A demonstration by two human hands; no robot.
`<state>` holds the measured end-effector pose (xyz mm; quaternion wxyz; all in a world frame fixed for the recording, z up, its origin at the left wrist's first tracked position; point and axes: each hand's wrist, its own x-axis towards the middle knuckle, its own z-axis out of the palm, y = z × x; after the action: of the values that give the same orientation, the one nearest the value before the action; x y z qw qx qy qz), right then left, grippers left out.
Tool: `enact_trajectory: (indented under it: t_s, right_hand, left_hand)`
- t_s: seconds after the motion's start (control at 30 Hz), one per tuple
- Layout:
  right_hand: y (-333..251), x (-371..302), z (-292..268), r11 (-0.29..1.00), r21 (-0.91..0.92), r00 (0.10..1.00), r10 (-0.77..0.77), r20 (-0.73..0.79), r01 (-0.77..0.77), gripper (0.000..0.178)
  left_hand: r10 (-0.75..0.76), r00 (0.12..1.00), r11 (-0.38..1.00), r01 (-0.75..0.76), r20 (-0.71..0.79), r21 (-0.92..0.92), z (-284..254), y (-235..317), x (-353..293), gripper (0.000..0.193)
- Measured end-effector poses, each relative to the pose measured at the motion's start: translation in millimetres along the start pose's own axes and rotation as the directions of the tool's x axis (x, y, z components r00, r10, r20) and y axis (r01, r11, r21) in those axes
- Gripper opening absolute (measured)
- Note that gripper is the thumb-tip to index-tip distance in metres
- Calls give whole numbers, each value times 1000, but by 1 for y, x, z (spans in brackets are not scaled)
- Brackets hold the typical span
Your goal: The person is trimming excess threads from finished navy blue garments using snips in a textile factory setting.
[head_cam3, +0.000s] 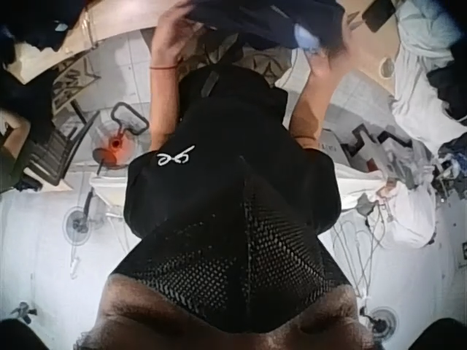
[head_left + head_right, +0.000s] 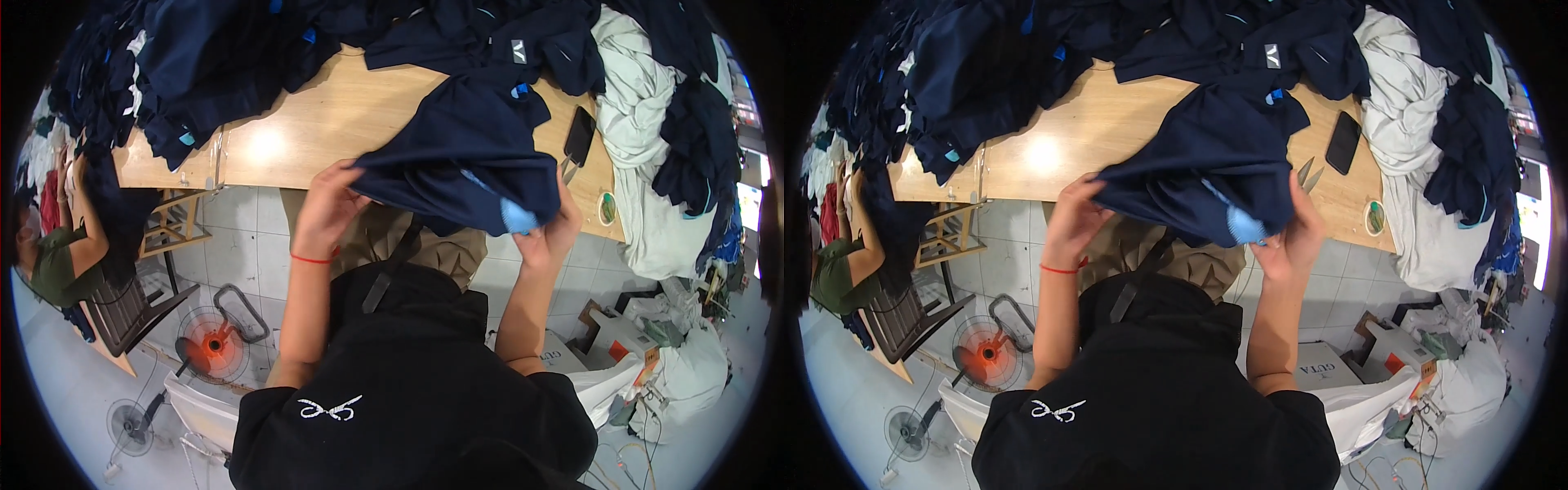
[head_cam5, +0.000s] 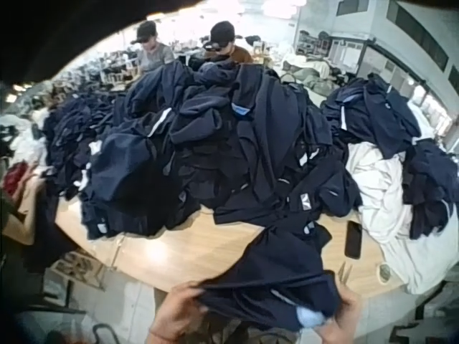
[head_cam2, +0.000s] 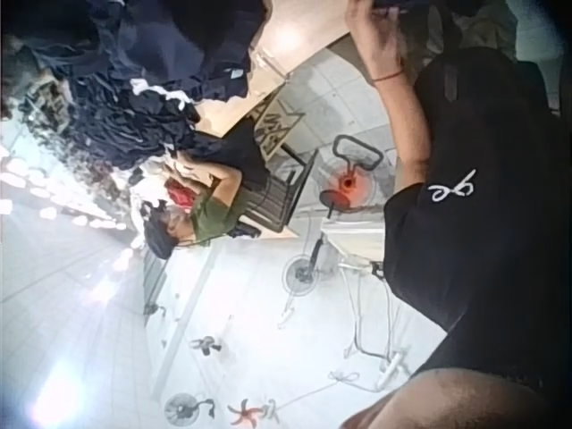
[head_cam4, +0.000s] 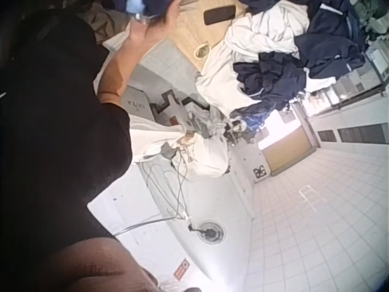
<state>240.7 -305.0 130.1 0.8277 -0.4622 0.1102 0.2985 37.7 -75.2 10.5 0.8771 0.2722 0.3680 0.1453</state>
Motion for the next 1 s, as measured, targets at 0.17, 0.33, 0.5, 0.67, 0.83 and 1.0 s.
enact_trajectory:
  t_s: [0.17,0.33,0.5,0.67,0.83,1.0]
  right_hand:
    - [-7,31,-61,950,108,917,245,316,-291,22]
    - [-8,19,-48,976,-110,982,187,2,-186,26]
    - [-7,15,-43,987,-126,990,87,-113,-101,24]
    - [-6,14,-37,990,-90,982,90,-168,-106,21]
    - [-5,20,-49,991,-62,991,117,-68,-121,18]
    - [-4,35,-50,898,99,861,371,348,-428,14]
  left_hand:
    - [78,921,764,192,383,-616,-34,50,-16,30]
    - [236,938,857,-77,254,-510,-19,68,-28,27]
    - [287,957,928,-271,28,-257,-5,64,-38,27]
    - [409,852,836,-205,327,-509,-22,54,-31,22]
    - [404,873,836,-230,275,-498,-39,41,-35,27]
    - [421,808,724,-26,412,-689,-7,47,-36,93]
